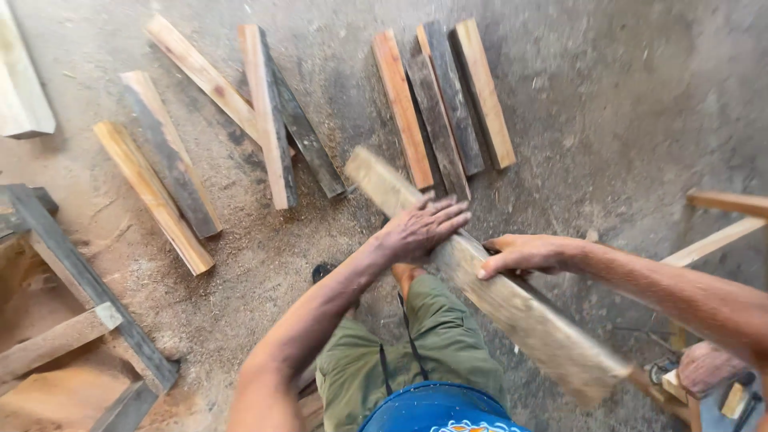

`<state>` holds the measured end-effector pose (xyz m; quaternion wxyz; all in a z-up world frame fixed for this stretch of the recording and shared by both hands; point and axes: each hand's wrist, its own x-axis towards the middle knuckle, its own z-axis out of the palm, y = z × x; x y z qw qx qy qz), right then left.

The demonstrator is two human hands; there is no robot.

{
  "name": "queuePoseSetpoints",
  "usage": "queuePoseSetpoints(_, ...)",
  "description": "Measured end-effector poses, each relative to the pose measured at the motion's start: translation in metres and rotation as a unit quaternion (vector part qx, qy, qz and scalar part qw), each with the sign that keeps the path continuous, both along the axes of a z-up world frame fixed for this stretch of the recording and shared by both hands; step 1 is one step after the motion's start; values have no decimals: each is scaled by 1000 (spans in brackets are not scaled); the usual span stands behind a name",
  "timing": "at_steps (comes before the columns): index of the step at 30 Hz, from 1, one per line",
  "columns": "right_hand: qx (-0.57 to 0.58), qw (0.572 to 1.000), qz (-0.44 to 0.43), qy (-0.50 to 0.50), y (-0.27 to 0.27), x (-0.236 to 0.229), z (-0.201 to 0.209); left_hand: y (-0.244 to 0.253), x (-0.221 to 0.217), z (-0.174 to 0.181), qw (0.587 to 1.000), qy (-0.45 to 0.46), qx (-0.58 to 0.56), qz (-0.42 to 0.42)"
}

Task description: Cutting wood planks using a table saw in a workshop.

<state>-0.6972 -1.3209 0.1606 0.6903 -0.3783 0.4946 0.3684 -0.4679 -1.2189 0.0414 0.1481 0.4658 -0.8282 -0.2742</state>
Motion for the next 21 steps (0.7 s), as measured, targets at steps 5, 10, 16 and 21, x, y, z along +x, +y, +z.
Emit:
queuePoseSetpoints(5,-17,994,6,-103,43,38,79,105,81,75,979,188,-14,77)
queuePoseSetpoints(10,-220,871,-147,-415,127,149,78,225,177,107,771,443,128,439)
queuePoseSetpoints(16,-381,724,64,-572,293,332,26,334,251,74,406,728,45,551)
queuePoseSetpoints(21,-489,574,260,-602,331,316,70,400,292,87,276,735,-176,593)
